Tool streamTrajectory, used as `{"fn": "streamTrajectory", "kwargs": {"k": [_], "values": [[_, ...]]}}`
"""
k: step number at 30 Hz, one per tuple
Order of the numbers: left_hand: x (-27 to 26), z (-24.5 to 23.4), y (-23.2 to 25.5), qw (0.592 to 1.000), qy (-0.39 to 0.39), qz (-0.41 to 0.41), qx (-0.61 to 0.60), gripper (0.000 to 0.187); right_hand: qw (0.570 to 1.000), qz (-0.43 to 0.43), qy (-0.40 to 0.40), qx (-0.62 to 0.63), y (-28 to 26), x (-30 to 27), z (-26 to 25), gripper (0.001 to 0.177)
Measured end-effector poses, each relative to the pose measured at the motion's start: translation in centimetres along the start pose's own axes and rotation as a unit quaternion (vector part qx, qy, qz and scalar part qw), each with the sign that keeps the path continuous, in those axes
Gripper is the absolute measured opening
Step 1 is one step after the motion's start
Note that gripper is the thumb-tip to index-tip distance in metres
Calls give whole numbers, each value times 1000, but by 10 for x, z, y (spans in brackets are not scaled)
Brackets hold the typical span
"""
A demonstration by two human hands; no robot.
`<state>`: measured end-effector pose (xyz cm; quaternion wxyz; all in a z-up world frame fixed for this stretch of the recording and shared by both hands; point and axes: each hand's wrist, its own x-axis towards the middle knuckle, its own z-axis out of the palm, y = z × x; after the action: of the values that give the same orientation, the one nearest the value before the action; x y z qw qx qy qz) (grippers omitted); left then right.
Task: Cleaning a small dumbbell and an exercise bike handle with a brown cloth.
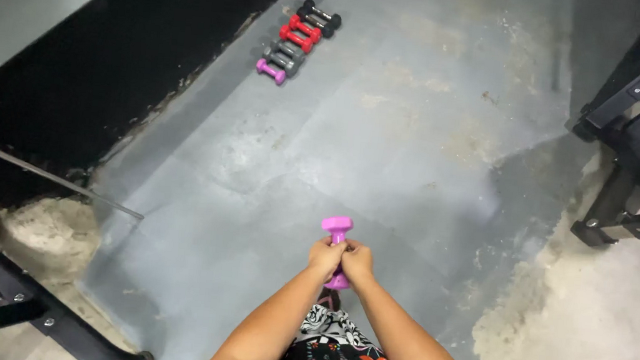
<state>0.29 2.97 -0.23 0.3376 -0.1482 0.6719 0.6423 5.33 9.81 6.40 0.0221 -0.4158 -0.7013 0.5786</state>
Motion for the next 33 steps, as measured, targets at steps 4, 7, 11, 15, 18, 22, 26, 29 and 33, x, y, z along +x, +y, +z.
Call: {"fn": "streamTrajectory", "kwargs": {"k": [4, 7, 11, 15, 18, 22, 26, 29, 33], "values": [[-18, 41, 41, 999, 7, 2, 35, 30, 996, 9, 4, 84, 12, 31, -33, 28], [-28, 67, 69, 994, 13, 9, 107, 31, 990, 19, 20, 135, 7, 44, -55, 28], [-17, 94, 83, 985, 8, 39, 166, 33, 983, 27, 35, 181, -11, 57, -77, 30], [-2, 124, 95, 977, -13, 65, 200, 33, 980, 38, 72, 182, -23, 77, -101, 32], [21, 146, 104, 980, -60, 56, 181, 32, 974, 56, 93, 199, -14, 111, -109, 34], [68, 183, 104, 981, -95, 48, 161, 33, 971, 60, 120, 199, -15, 155, -129, 35], [119, 221, 150, 971, -121, 50, 202, 34, 975, 48, 165, 139, -48, 217, -144, 34], [144, 240, 193, 967, -129, 45, 215, 32, 971, 73, 165, 160, -79, 256, -149, 35], [184, 256, 243, 966, -134, 68, 211, 31, 956, 59, 149, 244, -116, 310, -146, 39]]}}
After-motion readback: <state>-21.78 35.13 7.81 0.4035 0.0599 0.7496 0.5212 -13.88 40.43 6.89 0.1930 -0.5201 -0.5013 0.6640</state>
